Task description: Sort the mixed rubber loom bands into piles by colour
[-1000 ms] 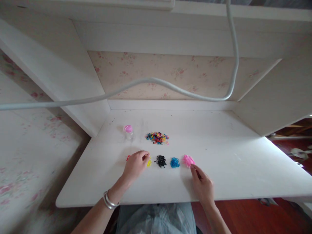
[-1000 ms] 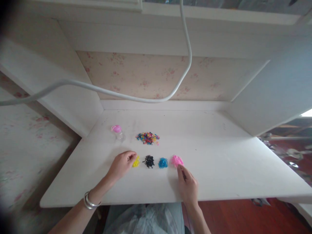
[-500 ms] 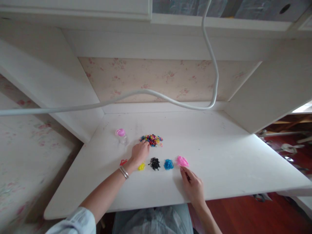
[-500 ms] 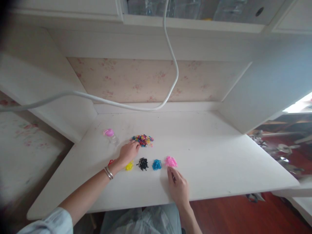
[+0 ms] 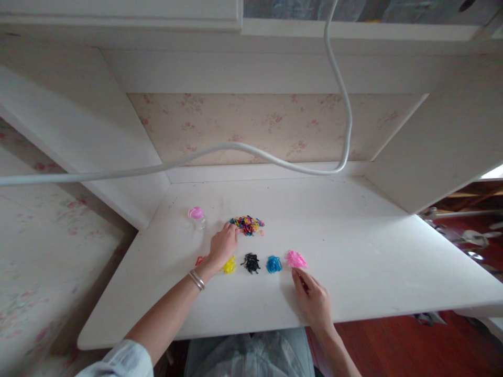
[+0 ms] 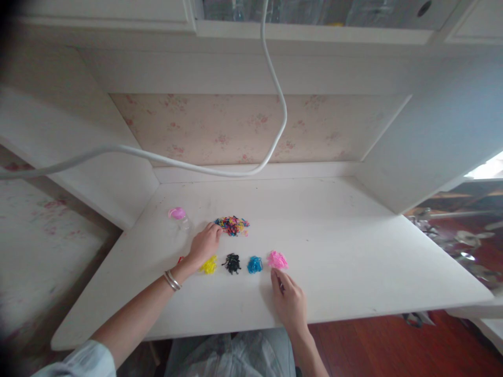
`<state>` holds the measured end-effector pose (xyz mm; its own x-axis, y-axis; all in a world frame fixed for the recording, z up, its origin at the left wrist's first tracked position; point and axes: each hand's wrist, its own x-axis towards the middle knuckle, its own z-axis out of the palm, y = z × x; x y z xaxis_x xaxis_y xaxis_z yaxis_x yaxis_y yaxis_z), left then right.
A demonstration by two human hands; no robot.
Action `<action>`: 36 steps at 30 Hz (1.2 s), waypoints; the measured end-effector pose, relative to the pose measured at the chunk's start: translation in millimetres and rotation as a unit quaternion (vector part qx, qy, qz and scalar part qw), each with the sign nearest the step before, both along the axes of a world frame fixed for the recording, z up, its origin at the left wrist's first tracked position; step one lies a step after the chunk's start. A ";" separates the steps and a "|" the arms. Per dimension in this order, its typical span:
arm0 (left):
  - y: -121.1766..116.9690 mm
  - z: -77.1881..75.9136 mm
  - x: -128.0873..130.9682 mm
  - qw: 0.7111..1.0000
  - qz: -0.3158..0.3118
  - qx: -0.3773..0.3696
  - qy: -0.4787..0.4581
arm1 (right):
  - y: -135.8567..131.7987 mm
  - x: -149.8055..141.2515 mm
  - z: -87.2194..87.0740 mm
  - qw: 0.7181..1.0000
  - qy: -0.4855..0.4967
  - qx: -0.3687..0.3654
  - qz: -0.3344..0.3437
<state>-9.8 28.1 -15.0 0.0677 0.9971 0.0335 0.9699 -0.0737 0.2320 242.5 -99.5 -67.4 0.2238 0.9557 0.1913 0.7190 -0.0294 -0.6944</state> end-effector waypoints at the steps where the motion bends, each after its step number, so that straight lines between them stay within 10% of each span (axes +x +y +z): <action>1: 0.0 1.5 -1.6 1.000 0.002 0.004 -0.003 | -0.1 0.0 -0.1 1.000 0.000 -0.001 -0.001; 14: -34.9 16.9 -39.0 0.989 0.011 0.103 -0.105 | 0.5 1.7 2.4 1.000 0.021 -0.014 -0.004; 24: -105.1 -5.2 -103.1 0.984 0.080 0.124 -0.102 | 23.0 -17.3 39.2 0.995 0.088 -0.012 0.041; 36: -119.0 -19.7 -115.1 0.971 0.087 0.117 -0.190 | 61.3 -47.7 73.0 0.986 -0.062 -0.030 0.150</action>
